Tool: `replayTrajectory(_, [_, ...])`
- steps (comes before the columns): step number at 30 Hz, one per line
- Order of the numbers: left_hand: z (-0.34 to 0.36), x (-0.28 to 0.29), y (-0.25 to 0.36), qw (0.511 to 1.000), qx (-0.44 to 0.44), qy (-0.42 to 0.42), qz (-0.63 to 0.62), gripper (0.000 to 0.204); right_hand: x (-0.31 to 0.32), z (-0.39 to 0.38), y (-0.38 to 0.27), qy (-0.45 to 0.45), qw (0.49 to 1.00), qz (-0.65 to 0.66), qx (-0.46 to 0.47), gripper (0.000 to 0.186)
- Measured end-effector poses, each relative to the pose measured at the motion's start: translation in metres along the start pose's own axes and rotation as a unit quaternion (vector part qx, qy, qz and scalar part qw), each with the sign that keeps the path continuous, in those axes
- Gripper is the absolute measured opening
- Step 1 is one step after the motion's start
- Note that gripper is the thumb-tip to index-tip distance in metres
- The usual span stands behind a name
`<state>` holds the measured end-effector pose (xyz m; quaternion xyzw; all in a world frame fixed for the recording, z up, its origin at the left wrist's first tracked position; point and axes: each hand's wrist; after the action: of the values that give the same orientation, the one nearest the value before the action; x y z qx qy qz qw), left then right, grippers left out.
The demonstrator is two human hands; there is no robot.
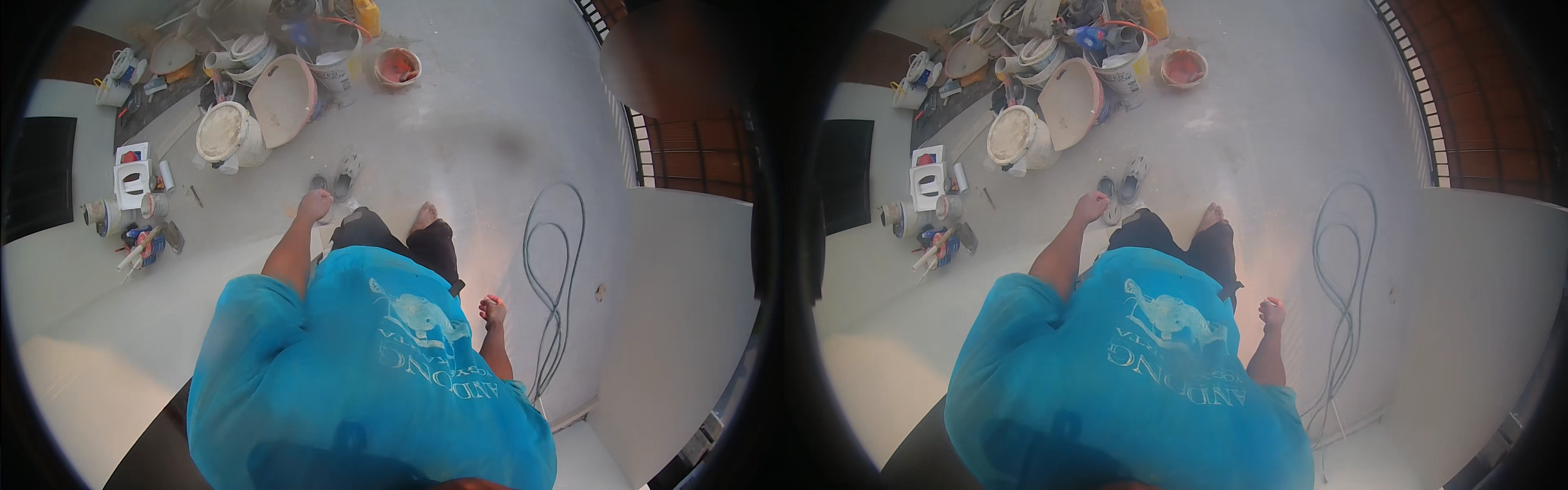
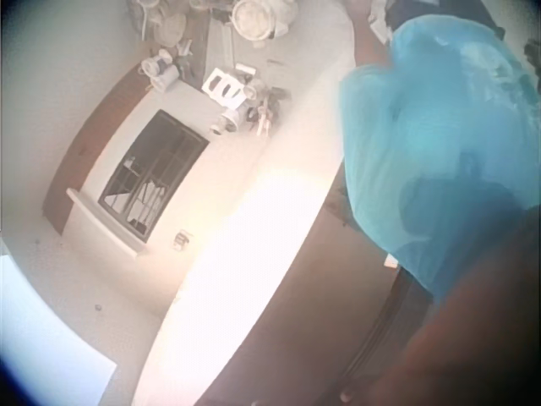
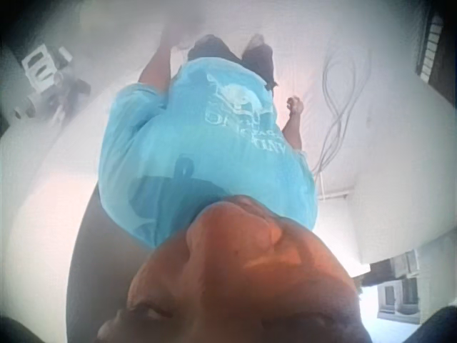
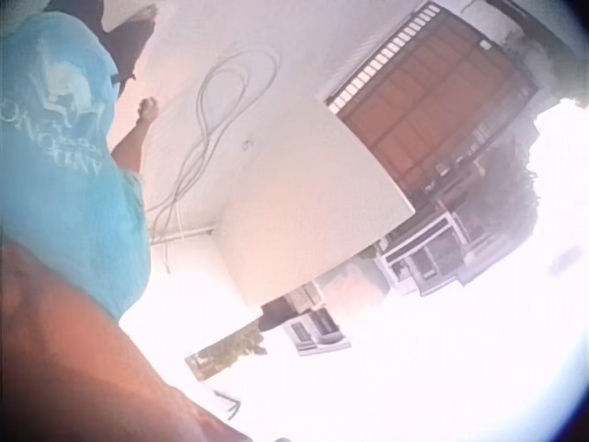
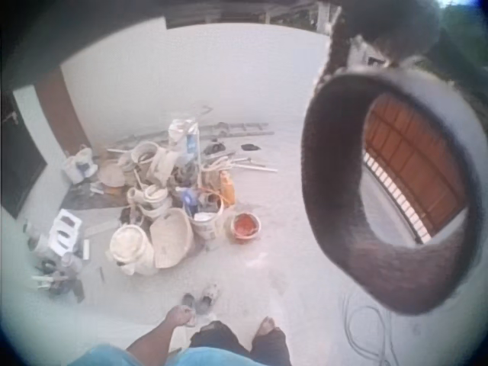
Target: The person walks from outside into a room, picks up a bottle and pours liquid into a bucket, then carries the bucket into another room. The person then picks up a wooden frame and carries it across the room.
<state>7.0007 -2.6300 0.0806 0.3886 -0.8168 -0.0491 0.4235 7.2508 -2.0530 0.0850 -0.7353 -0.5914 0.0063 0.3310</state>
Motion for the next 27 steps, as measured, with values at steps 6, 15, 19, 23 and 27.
replayTrajectory(6, [0.065, 0.053, 0.071, 0.985, 0.092, 0.007, -0.146, 0.038, -0.022, 0.076, -0.298, 0.094, 0.885, -0.231, 0.393, 0.031])
replayTrajectory(15, [0.381, 0.173, 0.158, 0.889, 0.076, 0.203, -0.404, 0.060, -0.193, 0.176, -0.381, 0.032, 0.907, -0.307, 0.287, 0.021])
replayTrajectory(19, [0.555, 0.213, 0.148, 0.858, 0.101, 0.295, -0.409, 0.075, -0.256, 0.206, -0.430, -0.054, 0.863, -0.404, 0.298, 0.014])
replayTrajectory(23, [0.680, 0.208, 0.118, 0.845, 0.131, 0.373, -0.360, 0.088, -0.325, 0.196, -0.518, -0.142, 0.896, -0.372, 0.197, 0.016])
replayTrajectory(27, [0.738, 0.207, 0.101, 0.814, -0.002, 0.403, -0.418, 0.083, -0.378, 0.200, -0.566, -0.167, 0.911, -0.352, 0.133, 0.020])
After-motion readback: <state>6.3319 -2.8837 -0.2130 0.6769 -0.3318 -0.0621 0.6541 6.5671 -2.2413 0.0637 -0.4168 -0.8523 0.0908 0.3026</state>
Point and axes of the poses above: each hand's wrist, its own z-axis towards the middle knuckle, its own x-axis out of the back of the hand, y = z × x, and after that the axes turned 5 degrees about x, right-handed
